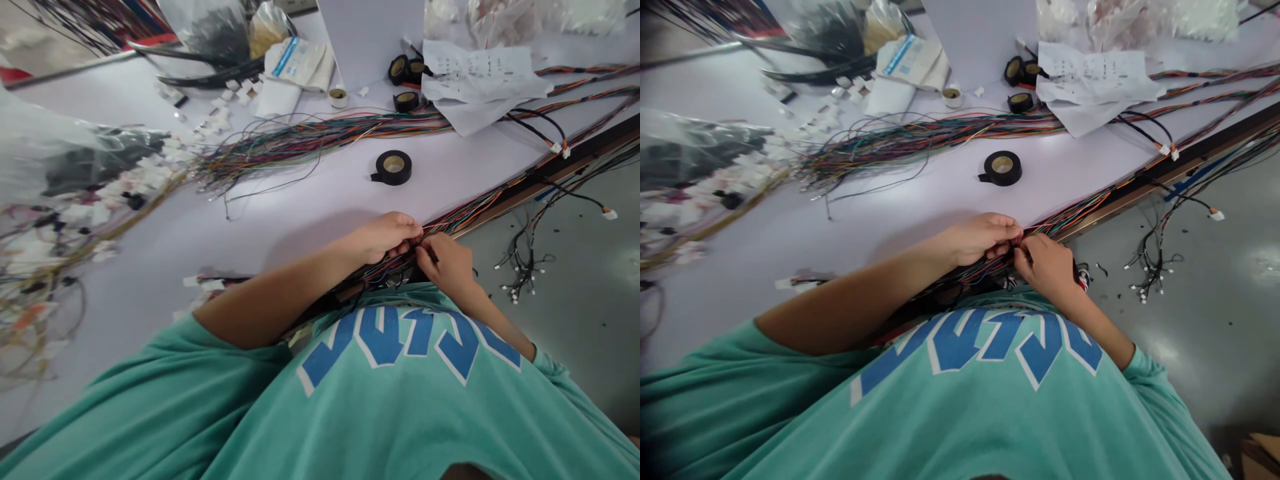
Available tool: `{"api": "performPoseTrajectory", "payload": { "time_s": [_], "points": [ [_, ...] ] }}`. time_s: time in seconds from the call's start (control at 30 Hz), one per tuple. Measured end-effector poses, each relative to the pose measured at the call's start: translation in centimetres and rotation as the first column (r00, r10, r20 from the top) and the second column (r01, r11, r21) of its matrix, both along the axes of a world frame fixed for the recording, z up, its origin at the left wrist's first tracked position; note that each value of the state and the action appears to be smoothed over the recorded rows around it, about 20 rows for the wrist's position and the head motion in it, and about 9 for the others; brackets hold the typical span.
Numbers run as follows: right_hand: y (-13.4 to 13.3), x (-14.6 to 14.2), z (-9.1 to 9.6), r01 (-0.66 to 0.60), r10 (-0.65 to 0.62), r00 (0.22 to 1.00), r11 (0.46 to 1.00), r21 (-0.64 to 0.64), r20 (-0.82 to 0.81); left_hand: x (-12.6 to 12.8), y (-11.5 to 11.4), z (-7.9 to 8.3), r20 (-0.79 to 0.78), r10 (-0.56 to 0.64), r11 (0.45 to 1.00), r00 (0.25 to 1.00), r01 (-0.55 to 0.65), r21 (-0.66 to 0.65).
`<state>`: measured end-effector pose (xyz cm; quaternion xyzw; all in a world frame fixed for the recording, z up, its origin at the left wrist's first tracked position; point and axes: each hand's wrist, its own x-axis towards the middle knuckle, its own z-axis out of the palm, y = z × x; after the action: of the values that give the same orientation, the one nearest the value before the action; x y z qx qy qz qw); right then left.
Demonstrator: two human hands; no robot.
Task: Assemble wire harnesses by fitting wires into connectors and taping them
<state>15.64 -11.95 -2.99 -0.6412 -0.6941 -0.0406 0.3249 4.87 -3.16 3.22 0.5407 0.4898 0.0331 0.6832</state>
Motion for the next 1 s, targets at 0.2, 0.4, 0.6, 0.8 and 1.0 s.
{"api": "performPoseTrajectory", "payload": {
  "time_s": [0.2,0.4,0.6,0.8,1.0],
  "points": [
    [0.4,1.1,0.5,-0.192,0.190,0.978,0.981,-0.016,-0.085,0.7,-0.3,0.2,0.003,0.092,0.989,0.996,-0.091,-0.117],
    [0.7,1.7,0.3,-0.299,0.299,0.953,0.954,0.012,-0.055,1.1,0.0,-0.4,0.037,0.204,0.959,0.978,-0.192,-0.210],
    [0.7,2.2,-0.1,-0.377,0.377,0.925,0.926,0.018,-0.052,1.1,1.0,-1.1,0.082,0.232,0.941,0.969,-0.202,-0.273],
    [0.8,2.5,-0.1,-0.418,0.419,0.907,0.908,0.033,-0.040,1.3,1.8,-1.3,0.122,0.271,0.922,0.955,-0.221,-0.316],
    [0.5,2.4,-0.3,-0.413,0.411,0.907,0.911,0.002,-0.092,0.9,2.6,-1.2,0.174,0.272,0.926,0.946,-0.208,-0.316]
  ]
}}
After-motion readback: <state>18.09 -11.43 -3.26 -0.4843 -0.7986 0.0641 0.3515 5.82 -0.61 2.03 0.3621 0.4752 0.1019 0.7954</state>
